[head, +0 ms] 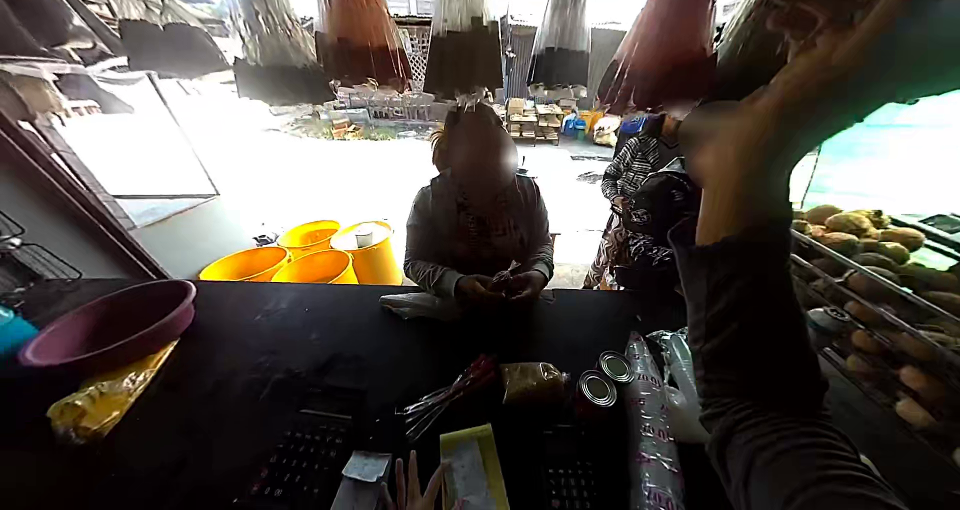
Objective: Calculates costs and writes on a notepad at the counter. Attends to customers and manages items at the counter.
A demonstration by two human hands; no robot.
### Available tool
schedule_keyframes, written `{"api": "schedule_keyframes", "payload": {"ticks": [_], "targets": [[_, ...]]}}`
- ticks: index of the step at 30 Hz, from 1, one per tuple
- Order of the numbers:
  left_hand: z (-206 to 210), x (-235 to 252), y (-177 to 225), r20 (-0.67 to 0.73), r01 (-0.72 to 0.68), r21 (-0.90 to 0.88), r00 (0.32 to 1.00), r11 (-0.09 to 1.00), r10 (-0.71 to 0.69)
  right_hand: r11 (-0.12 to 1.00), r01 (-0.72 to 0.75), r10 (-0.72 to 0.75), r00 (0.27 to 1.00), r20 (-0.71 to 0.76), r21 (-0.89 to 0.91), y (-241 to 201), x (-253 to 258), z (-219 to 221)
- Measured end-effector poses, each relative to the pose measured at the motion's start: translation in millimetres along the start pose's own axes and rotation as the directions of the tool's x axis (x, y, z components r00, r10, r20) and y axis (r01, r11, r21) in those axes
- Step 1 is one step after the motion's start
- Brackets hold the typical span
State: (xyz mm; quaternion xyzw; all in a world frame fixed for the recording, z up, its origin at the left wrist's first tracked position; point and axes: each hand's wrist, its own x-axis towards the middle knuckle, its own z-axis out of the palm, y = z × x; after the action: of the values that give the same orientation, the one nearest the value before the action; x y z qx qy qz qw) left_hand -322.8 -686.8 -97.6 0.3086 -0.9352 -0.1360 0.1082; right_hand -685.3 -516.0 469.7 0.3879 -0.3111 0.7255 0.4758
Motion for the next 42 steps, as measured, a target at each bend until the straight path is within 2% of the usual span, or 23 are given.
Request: {"api": "schedule_keyframes", "payload": {"ticks": [2, 4, 5, 6, 7, 9, 11, 14, 16, 18, 23, 30, 33, 38, 42], "targets": [[1, -1, -1, -0.019, -0.024, -0.023, 1.000, 0.999, 0.024, 0.993, 0.007, -0.012, 0.999, -0.048, -0.116, -47, -65, -20], [4, -5, -2, -0.044, -0.036, -0.044, 0.998, 0.998, 0.034, 0.959, 0.000, -0.009, 0.999, -0.030, -0.284, -79, -146, -51], [4, -4, -1, -0.049, -0.041, -0.046, 0.998, 0.998, 0.039, 0.937, -0.062, 0.049, 0.998, -0.044, -0.343, -90, -186, -61], [4, -3, 0, -0.049, -0.046, -0.046, 0.998, 0.998, 0.044, 0.918, -0.191, 0.188, 0.981, -0.043, -0.347, -98, -222, -69], [3, -3, 1, -0.047, -0.056, -0.041, 0.997, 0.998, 0.054, 0.887, -0.339, 0.355, 0.935, -0.005, -0.315, -103, -258, -78], [1, -3, -2, -0.056, -0.090, -0.045, 0.995, 0.995, 0.087, 0.762, -0.596, 0.638, 0.758, 0.137, -0.252, -112, -328, -95], [-4, -3, -4, -0.028, -0.116, -0.075, 0.993, 0.990, 0.114, 0.598, -0.763, 0.802, 0.575, 0.166, -0.246, -131, -396, -110], [-19, 6, -7, 0.024, -0.193, -0.096, 0.980, 0.977, 0.196, 0.363, -0.910, 0.931, 0.350, 0.100, -0.200, -162, -469, -125], [-20, 17, -12, 0.019, -0.259, -0.117, 0.965, 0.959, 0.263, 0.248, -0.954, 0.968, 0.252, 0.000, -0.167, -169, -500, -124], [-15, 23, -17, 0.026, -0.285, -0.132, 0.956, 0.949, 0.291, 0.225, -0.948, 0.972, 0.236, -0.022, -0.226, -169, -529, -128], [-17, 22, -19, 0.047, -0.298, -0.165, 0.950, 0.940, 0.310, 0.184, -0.814, 0.980, 0.195, 0.039, -0.551, -171, -574, -152], [0, 27, -29, -0.113, -0.395, -0.201, 0.918, 0.896, 0.379, 0.249, -0.763, 0.966, 0.242, 0.095, -0.596, -168, -576, -151], [-4, 22, -30, -0.056, -0.388, -0.179, 0.922, 0.904, 0.384, 0.258, -0.741, 0.964, 0.244, 0.109, -0.620, -175, -574, -151], [-9, 19, -29, 0.043, -0.358, -0.132, 0.930, 0.924, 0.366, 0.286, -0.720, 0.948, 0.308, 0.077, -0.633, -178, -575, -149], [-15, 14, -32, 0.146, -0.340, -0.048, 0.928, 0.939, 0.343, 0.273, -0.707, 0.954, 0.287, 0.088, -0.652, -179, -576, -149]]}}
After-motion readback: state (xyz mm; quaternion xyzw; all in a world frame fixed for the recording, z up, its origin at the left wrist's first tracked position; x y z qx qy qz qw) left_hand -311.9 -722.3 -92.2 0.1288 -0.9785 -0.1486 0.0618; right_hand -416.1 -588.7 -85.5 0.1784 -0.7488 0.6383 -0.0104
